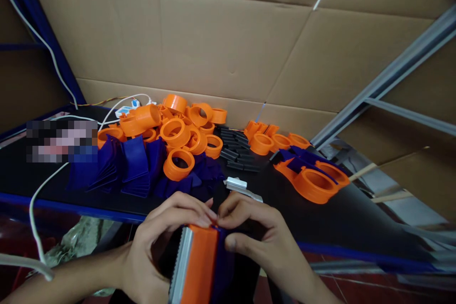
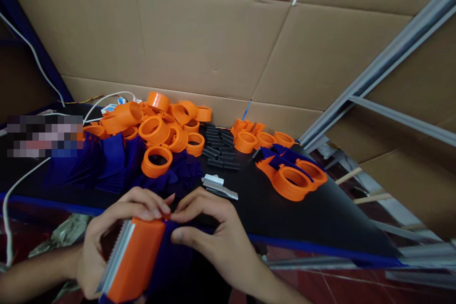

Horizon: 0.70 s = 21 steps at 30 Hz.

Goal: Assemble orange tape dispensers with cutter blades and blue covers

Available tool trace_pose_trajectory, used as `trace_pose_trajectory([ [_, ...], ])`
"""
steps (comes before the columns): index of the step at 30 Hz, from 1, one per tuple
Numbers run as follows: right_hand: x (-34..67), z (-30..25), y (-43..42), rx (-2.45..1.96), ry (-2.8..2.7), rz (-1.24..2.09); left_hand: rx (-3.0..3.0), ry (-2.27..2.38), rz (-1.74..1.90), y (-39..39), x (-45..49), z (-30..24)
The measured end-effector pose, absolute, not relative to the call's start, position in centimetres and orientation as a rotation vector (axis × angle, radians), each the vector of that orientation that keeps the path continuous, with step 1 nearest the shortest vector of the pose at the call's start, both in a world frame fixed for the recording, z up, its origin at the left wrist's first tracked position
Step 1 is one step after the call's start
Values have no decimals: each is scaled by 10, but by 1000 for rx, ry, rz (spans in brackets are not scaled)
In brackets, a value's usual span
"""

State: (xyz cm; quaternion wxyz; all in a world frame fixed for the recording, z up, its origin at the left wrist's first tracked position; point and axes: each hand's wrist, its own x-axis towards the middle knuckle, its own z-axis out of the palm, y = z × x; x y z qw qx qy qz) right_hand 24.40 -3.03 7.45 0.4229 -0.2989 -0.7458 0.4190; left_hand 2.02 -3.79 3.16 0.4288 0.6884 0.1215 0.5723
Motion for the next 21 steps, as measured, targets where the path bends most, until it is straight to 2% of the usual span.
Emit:
trace_pose_trajectory([
  [4,254,67,-50,-759,-2143,227,1436,453,1461,-43,21,32],
  [6,259,63,-58,-704,-2243,-25,1267,519,1418,-45,21,29],
  [9,263,61,-60,-721,-2251,-133,1110,516,1319,-45,26,24],
  [14,298,86,-34,-1026,-2037,-49,1122,318,1166,-38,35,25],
  [19,431,134,48,-1522,-1257,-424,1253,322,955,-37,27,37],
  [21,502,147,90,-1747,-1166,-432,1291,310,841,-39,24,41],
])
